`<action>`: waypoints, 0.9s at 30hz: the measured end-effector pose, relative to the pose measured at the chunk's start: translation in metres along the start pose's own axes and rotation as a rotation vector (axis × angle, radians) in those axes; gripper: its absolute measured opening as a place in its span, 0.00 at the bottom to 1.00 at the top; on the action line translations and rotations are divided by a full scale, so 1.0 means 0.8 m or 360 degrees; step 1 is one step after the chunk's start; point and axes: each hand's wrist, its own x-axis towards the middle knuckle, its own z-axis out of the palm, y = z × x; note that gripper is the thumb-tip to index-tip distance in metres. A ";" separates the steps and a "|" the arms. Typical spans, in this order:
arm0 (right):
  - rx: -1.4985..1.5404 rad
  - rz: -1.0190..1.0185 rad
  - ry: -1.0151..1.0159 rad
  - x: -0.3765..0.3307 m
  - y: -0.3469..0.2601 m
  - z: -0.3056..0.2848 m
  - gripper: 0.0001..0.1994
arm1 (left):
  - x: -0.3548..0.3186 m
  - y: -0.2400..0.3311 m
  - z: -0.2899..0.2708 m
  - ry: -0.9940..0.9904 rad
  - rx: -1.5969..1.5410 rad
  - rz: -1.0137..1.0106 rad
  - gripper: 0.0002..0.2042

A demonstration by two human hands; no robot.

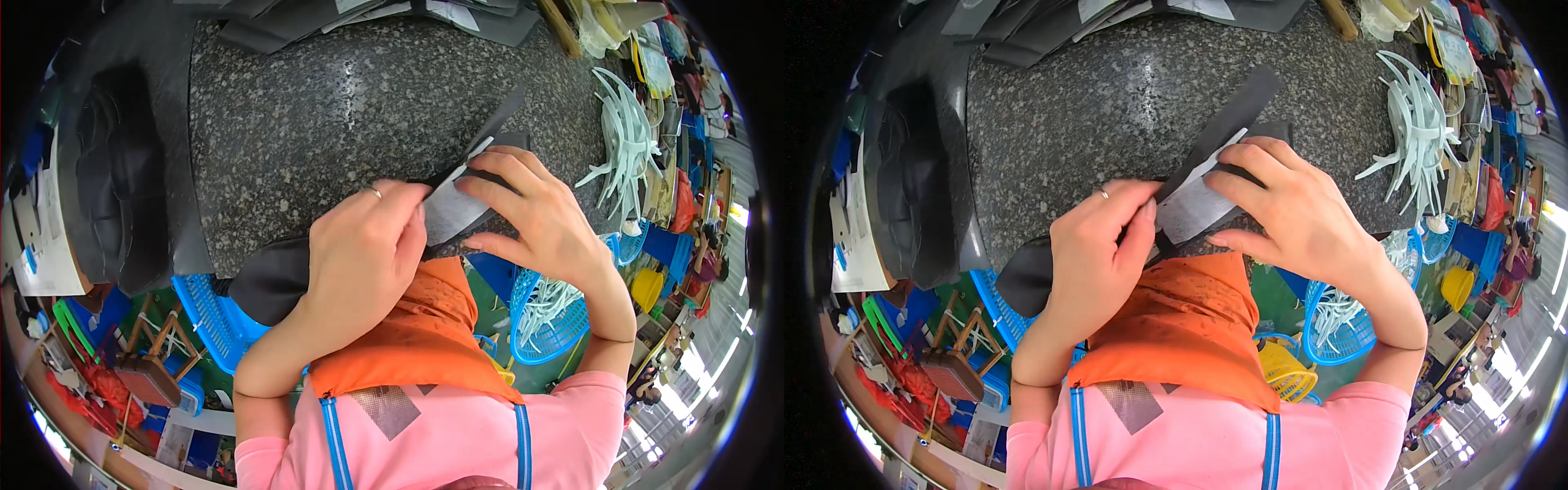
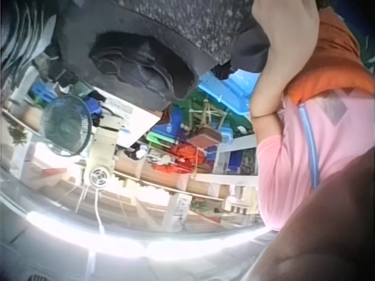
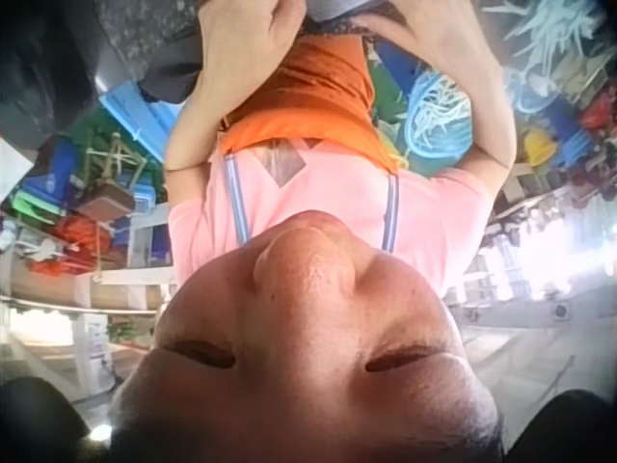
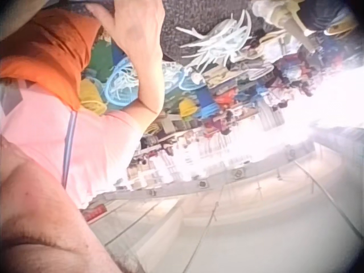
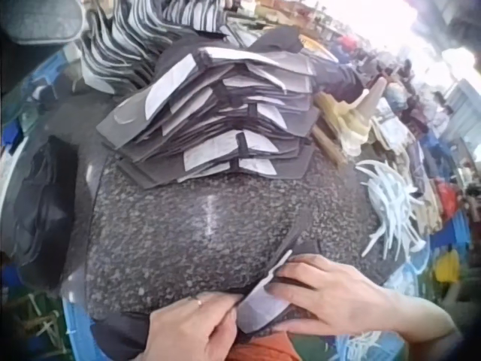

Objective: The person places a basket nearby, applies adhesive strips to fabric shoe pieces one at a time, folds and presses the material over the strips by hand, and stacks the finished pieces into the basket.

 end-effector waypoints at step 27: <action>-0.0290 0.0068 0.0496 -0.018 0.016 0.037 0.23 | 0.026 0.027 0.019 -0.0615 0.0731 0.0550 0.10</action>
